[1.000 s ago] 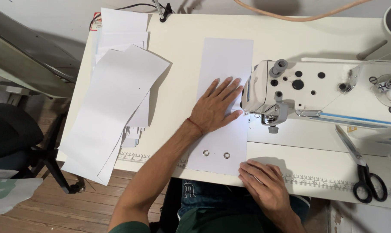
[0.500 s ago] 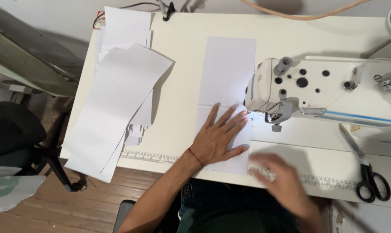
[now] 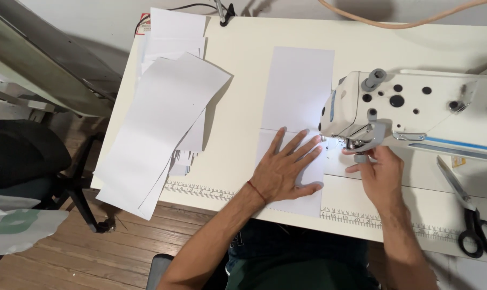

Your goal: Folding and trimming white material pieces with grommets using scissors at a sewing station

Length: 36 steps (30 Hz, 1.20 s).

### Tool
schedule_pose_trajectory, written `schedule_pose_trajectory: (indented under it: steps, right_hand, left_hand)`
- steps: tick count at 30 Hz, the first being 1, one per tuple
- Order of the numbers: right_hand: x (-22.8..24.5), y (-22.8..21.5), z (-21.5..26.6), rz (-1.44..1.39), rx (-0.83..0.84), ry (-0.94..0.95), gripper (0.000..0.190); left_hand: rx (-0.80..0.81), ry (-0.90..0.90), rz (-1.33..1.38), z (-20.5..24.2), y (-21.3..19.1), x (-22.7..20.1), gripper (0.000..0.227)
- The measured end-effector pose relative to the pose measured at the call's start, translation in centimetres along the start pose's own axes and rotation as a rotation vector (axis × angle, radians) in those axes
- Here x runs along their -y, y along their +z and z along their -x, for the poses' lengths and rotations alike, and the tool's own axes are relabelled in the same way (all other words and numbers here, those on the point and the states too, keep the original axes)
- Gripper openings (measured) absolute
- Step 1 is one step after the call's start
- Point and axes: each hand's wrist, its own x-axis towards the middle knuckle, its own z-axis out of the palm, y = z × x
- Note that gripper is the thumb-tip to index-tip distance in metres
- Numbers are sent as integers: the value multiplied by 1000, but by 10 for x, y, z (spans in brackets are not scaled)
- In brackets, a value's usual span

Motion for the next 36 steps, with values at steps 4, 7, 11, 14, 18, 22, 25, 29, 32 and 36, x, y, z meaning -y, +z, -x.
schedule_pose_trajectory:
  steps: [4, 7, 11, 14, 18, 22, 25, 29, 32, 36]
  right_hand:
    - [-21, 0, 0, -40, -17, -19, 33]
    - [-1, 2, -3, 72, -28, 11, 29]
    - [18, 2, -3, 158, 3, -16, 25]
    - [6, -3, -5, 214, 16, -24, 28]
    - [11, -15, 7, 364, 11, -123, 30]
    - [45, -55, 49, 588, -59, -197, 30]
    - [16, -111, 82, 794, -231, -517, 22]
    - [-3, -157, 121, 1071, -378, -360, 45]
    - [2, -162, 138, 1204, -378, -212, 69]
    - [-11, -167, 132, 1178, -422, -300, 54]
  left_hand:
    - [1, 0, 10, 0, -2, 0, 90]
    - [2, -3, 5, -2, -1, 0, 91]
    - [-7, -11, -2, -1, -4, -1, 91]
    - [5, -9, -1, -2, -6, -2, 91]
    - [-11, 3, 2, -3, -4, 0, 90]
    - [-9, 76, 50, -6, -22, -3, 91]
    - [-59, 91, 42, -5, -19, -2, 88]
    - [-52, 93, 43, -6, -21, -2, 87]
    - [-19, 86, 63, -1, -16, -4, 94]
    - [-52, 73, 60, -6, -19, -3, 95]
